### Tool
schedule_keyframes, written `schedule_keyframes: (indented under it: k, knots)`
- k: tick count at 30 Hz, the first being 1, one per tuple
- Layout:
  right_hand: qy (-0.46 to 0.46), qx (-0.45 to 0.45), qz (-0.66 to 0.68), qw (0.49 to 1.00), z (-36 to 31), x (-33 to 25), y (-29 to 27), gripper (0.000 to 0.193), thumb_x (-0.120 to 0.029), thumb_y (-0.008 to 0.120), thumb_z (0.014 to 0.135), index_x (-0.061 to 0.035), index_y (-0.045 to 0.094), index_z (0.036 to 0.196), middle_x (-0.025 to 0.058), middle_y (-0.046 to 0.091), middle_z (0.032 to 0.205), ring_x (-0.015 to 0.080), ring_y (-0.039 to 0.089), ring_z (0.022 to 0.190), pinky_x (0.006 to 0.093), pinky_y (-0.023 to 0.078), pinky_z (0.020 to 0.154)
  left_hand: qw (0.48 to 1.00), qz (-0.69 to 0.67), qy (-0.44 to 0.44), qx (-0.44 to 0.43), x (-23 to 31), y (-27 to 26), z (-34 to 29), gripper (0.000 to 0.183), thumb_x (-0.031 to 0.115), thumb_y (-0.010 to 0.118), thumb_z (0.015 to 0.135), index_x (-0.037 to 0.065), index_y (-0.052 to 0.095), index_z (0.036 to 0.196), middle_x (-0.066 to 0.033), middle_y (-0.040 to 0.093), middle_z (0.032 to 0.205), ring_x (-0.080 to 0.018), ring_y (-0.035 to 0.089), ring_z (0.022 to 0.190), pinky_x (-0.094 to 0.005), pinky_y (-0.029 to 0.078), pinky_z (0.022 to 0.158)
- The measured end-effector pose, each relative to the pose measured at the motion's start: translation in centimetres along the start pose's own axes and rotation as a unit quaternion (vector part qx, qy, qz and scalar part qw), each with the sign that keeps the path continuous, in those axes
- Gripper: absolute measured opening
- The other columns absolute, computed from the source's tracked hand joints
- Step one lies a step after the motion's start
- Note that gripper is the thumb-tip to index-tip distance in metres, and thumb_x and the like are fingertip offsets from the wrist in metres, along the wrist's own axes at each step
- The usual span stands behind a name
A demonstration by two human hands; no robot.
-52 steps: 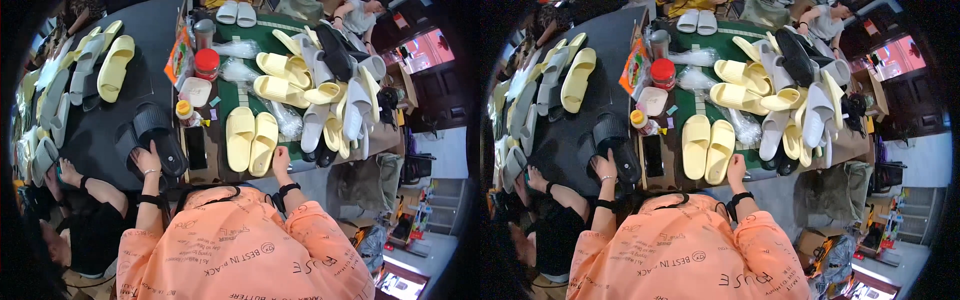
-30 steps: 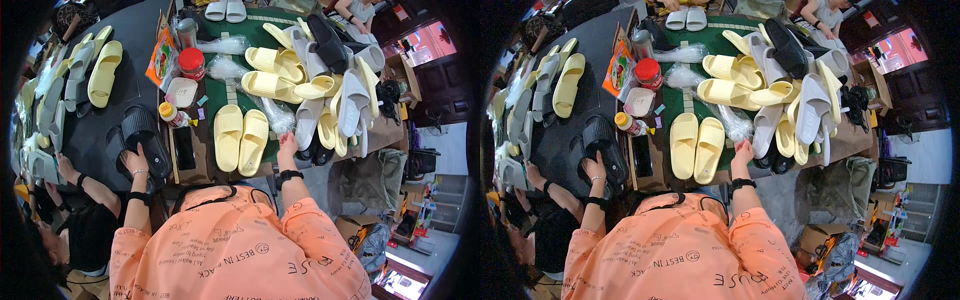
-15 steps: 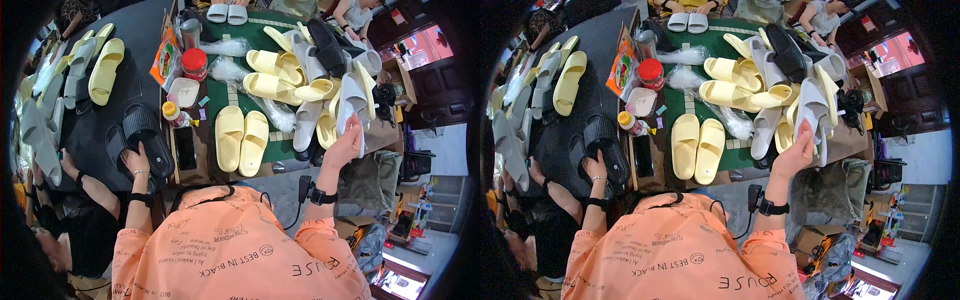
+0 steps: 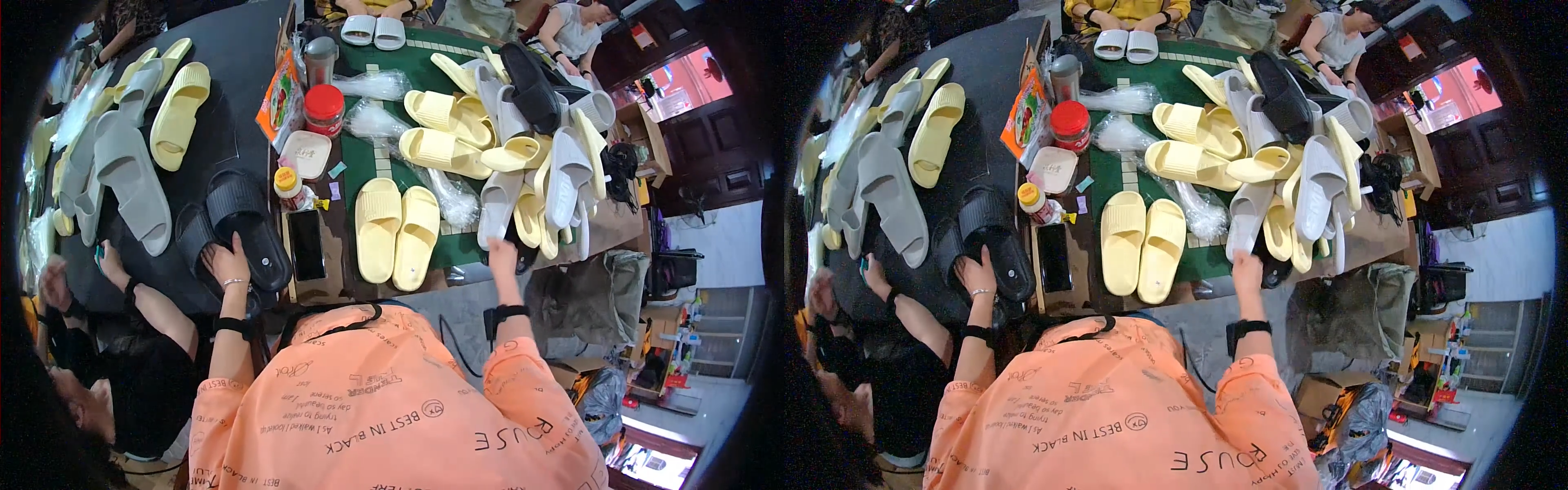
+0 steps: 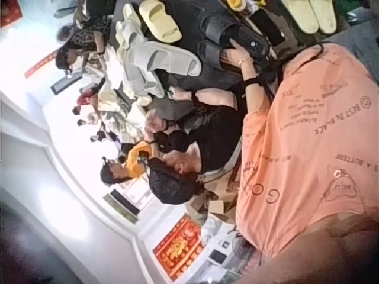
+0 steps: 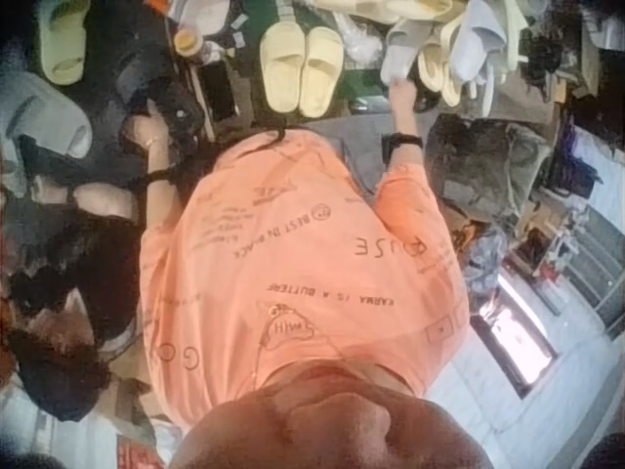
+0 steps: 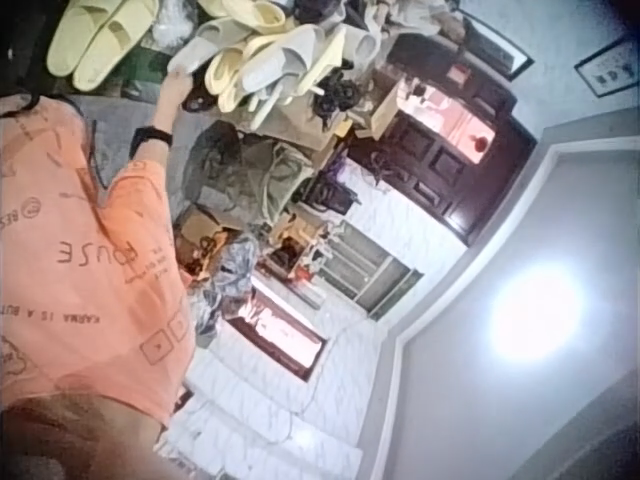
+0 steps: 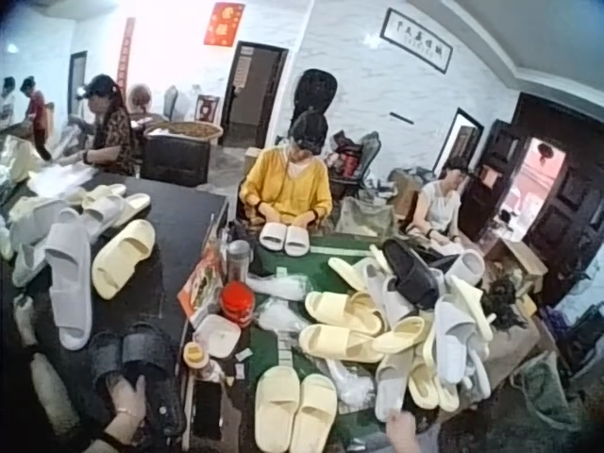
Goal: Inspecting, sorting, and organizing various sandal components at a production table.
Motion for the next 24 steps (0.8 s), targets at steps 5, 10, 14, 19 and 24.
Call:
schedule_keyframes:
  k: [5, 10, 14, 19, 24]
  knots:
    - [0.131, -0.045, -0.03, 0.99, -9.2, 7.2, 3.2, 0.02, -0.021, 0.046, 0.077, -0.0074, 0.061, 0.078, 0.0196, 0.058, 0.078, 0.0386, 0.054, 0.076, 0.0457, 0.043, 0.066, 1.0, 0.015, -0.007, 0.015, -1.1, 0.8, -0.1, 0.065, 0.043, 0.042, 0.082, -0.019, 0.043, 0.101, -0.0312, 0.044, 0.111, -0.0393, 0.039, 0.108, -0.0425, 0.022, 0.098]
    - [0.211, -0.028, -0.028, 0.977, -14.1, 11.2, 2.6, 0.019, -0.014, 0.048, 0.075, -0.0024, 0.062, 0.079, 0.0197, 0.058, 0.071, 0.038, 0.055, 0.073, 0.0427, 0.043, 0.063, 0.999, 0.031, -0.003, 0.006, -0.7, 0.6, 0.0, 0.065, 0.043, 0.041, 0.082, -0.019, 0.042, 0.101, -0.0316, 0.043, 0.111, -0.0394, 0.039, 0.108, -0.0423, 0.022, 0.099]
    - [0.154, -0.163, 0.022, 0.974, -11.0, 9.0, 4.0, 0.024, -0.022, 0.051, 0.078, -0.0026, 0.062, 0.086, 0.0189, 0.059, 0.084, 0.0342, 0.057, 0.079, 0.038, 0.044, 0.068, 1.0, 0.018, -0.006, 0.022, 0.0, 0.1, 0.2, 0.066, 0.043, 0.043, 0.082, -0.02, 0.042, 0.102, -0.0323, 0.043, 0.111, -0.0399, 0.039, 0.108, -0.0421, 0.022, 0.098]
    - [0.055, -0.392, 0.373, 0.839, -4.8, -16.1, -4.2, 0.026, -0.024, 0.049, 0.083, -0.003, 0.062, 0.09, -0.0025, 0.051, 0.062, 0.0049, 0.042, 0.057, 0.02, 0.035, 0.052, 0.999, -0.046, -0.019, 0.0, -2.1, 0.4, 0.1, 0.069, 0.042, 0.051, 0.077, -0.02, 0.039, 0.106, -0.0343, 0.041, 0.111, -0.0412, 0.037, 0.108, -0.0431, 0.024, 0.095]
    - [-0.077, -0.5, 0.457, 0.732, -3.9, -28.9, -5.6, 0.026, -0.026, 0.047, 0.085, -0.0062, 0.062, 0.092, -0.0083, 0.035, 0.054, 0.0023, 0.03, 0.05, 0.0174, 0.026, 0.046, 0.974, -0.191, -0.028, 0.114, -0.8, -5.0, -3.1, 0.05, 0.027, 0.064, 0.07, -0.006, 0.045, 0.103, -0.0217, 0.049, 0.099, -0.0353, 0.042, 0.097, -0.0415, 0.03, 0.087]
Point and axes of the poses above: each hand's wrist, its own z-axis towards the middle knuckle, its own y-axis out of the palm, x = y × z, the point moved 4 cm from there along z, towards the middle knuckle
